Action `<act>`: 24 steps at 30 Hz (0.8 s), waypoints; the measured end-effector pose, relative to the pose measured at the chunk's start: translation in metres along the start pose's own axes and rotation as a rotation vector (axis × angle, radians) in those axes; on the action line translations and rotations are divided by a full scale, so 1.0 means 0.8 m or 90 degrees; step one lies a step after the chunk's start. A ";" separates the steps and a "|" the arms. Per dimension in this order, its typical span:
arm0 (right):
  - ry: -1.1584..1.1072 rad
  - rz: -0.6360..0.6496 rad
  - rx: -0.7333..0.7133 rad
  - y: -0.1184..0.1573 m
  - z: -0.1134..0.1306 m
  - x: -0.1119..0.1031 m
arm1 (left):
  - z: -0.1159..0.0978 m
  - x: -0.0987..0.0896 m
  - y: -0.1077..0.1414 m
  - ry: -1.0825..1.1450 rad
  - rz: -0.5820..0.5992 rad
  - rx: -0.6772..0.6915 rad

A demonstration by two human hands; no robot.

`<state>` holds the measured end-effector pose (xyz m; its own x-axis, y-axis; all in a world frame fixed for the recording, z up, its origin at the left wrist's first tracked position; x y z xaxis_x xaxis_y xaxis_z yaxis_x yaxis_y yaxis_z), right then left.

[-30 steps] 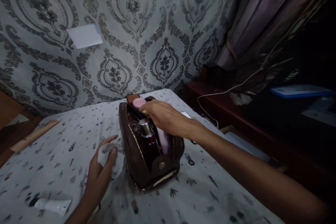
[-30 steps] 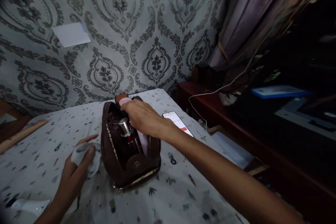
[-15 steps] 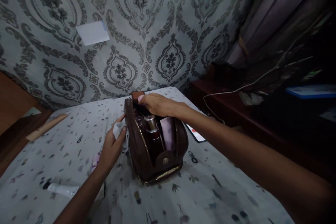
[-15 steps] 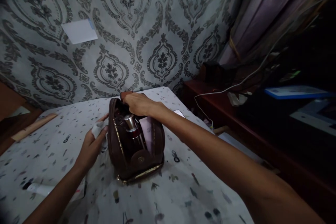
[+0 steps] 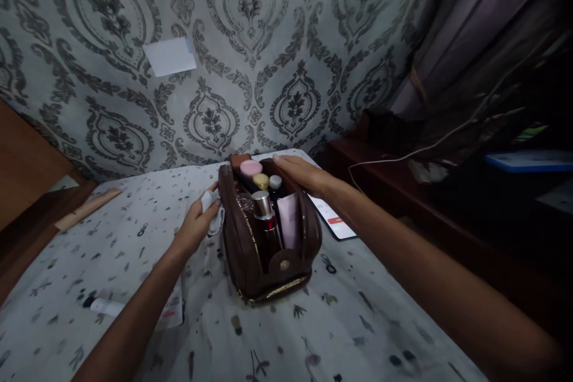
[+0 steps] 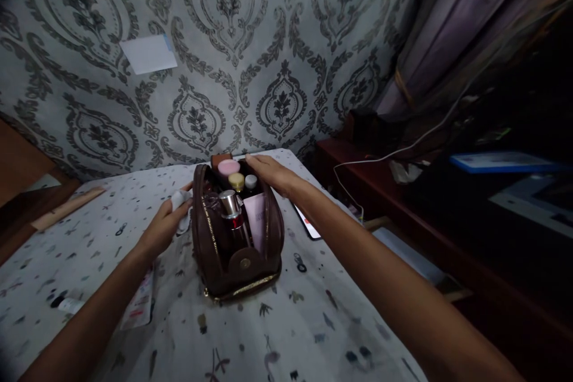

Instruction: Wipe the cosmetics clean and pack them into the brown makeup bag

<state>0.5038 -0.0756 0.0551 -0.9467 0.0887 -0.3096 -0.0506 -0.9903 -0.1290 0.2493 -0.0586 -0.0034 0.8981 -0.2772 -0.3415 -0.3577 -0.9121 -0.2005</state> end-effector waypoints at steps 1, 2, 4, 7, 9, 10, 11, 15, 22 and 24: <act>-0.079 0.014 0.031 0.001 -0.005 0.002 | 0.001 0.002 -0.002 0.007 0.010 0.002; -0.133 0.024 0.056 0.001 -0.009 0.004 | 0.001 0.004 -0.004 0.011 0.017 0.003; -0.162 0.031 0.063 0.002 -0.012 0.008 | -0.001 0.005 -0.007 0.012 0.026 0.006; -0.157 0.033 0.038 0.000 -0.012 0.010 | -0.006 0.003 -0.008 0.006 0.035 0.010; -0.135 0.021 0.028 -0.001 -0.012 0.011 | -0.008 0.001 -0.009 -0.002 0.035 0.012; -0.119 0.011 0.022 -0.002 -0.012 0.011 | -0.009 0.000 -0.009 -0.005 0.035 0.013; -0.104 0.001 0.015 -0.003 -0.011 0.011 | -0.009 0.000 -0.010 -0.007 0.035 0.015; -0.080 -0.011 0.011 -0.002 -0.007 0.014 | -0.010 0.005 -0.009 0.003 0.035 0.019; -0.092 -0.077 0.030 0.028 -0.001 0.004 | -0.009 -0.041 0.007 -0.004 -0.077 -0.072; -0.062 -0.134 -0.041 0.050 0.007 -0.003 | -0.008 -0.081 0.023 -0.028 -0.127 -0.096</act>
<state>0.5021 -0.1157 0.0562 -0.9440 0.2781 -0.1776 -0.2320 -0.9421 -0.2421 0.1864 -0.0598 0.0210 0.9337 -0.0772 -0.3496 -0.1297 -0.9831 -0.1294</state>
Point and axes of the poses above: each hand's wrist, its own y-axis away from the middle knuckle, its own x-axis out of the palm, z = x × y, the point moved 2 cm from there along -y, towards the middle knuckle, and after that the axes turned 8 degrees about -y, right-handed, at the moved point
